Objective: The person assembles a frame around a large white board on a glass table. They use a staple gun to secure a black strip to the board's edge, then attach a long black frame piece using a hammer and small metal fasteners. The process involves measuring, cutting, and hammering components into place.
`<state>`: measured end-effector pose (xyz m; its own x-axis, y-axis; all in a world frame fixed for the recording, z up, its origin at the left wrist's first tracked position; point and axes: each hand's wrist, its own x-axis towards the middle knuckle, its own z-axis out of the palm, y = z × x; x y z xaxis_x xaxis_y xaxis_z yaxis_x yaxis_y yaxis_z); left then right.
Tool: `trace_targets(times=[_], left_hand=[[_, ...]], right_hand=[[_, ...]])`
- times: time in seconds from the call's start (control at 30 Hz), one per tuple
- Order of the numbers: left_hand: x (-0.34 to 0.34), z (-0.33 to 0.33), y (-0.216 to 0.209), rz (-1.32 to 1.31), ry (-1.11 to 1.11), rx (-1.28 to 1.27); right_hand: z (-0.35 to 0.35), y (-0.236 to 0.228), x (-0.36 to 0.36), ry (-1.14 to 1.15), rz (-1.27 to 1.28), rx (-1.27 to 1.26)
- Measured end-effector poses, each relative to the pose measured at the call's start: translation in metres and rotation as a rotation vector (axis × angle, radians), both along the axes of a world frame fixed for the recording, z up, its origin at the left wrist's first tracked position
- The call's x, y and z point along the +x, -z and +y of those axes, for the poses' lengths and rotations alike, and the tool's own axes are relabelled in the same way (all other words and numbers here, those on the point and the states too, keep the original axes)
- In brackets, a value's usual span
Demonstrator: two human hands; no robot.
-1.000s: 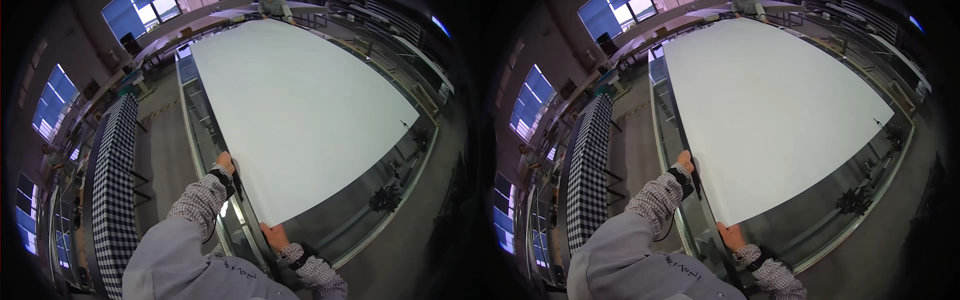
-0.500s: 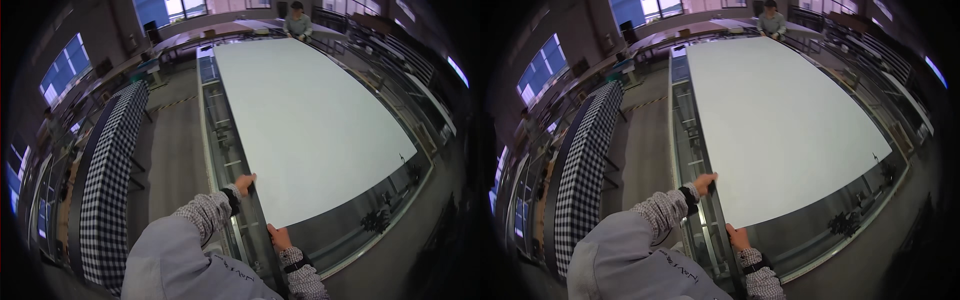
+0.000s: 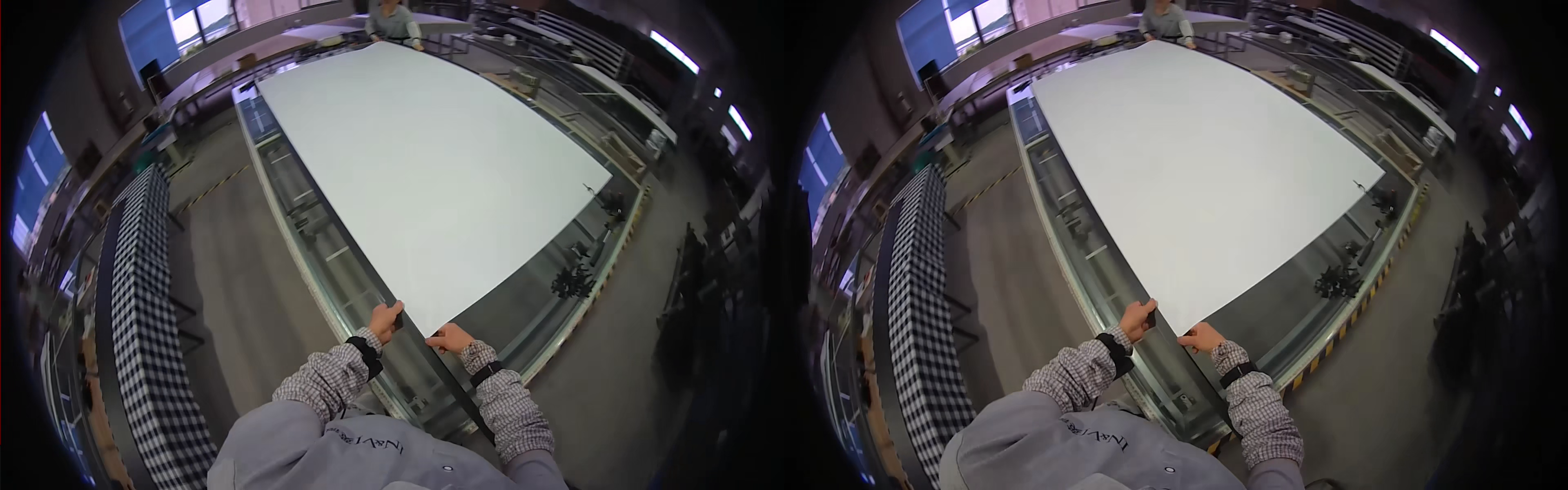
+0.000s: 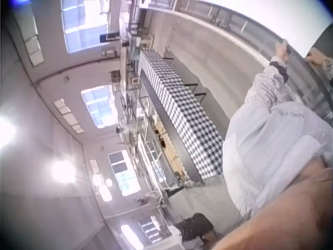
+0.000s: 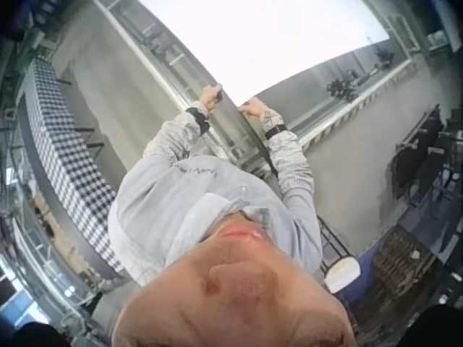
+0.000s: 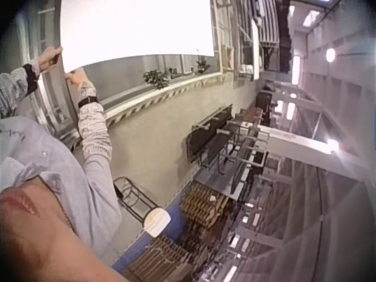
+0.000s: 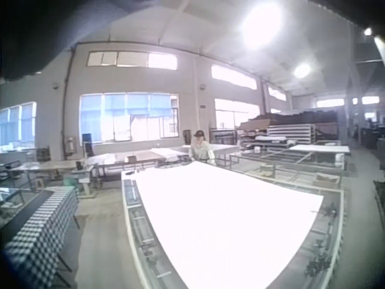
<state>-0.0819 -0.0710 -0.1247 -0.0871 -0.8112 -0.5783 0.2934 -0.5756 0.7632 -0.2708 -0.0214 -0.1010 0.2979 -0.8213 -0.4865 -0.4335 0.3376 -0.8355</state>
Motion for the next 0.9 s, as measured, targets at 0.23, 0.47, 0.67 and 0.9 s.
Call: trace_targets(times=[0.23,0.47,0.67,0.9], left_hand=[[-0.010,0.001,0.015,-0.223,0.141,-0.092],[0.007,-0.002,0.017,-0.486,0.431,-0.148],[-0.005,0.019,-0.008,-0.842,0.424,-0.401],[-0.077,0.150,0.024,-1.429,0.321,-0.997]], right_hand=[[0.094,-0.003,-0.026,0.586,-0.066,-0.197],[0.243,-0.044,-0.095,0.977,-0.014,-0.164],[0.372,-0.058,-0.161,1.026,0.105,-0.100],[0.559,-0.040,-0.234,0.913,0.243,0.009]])
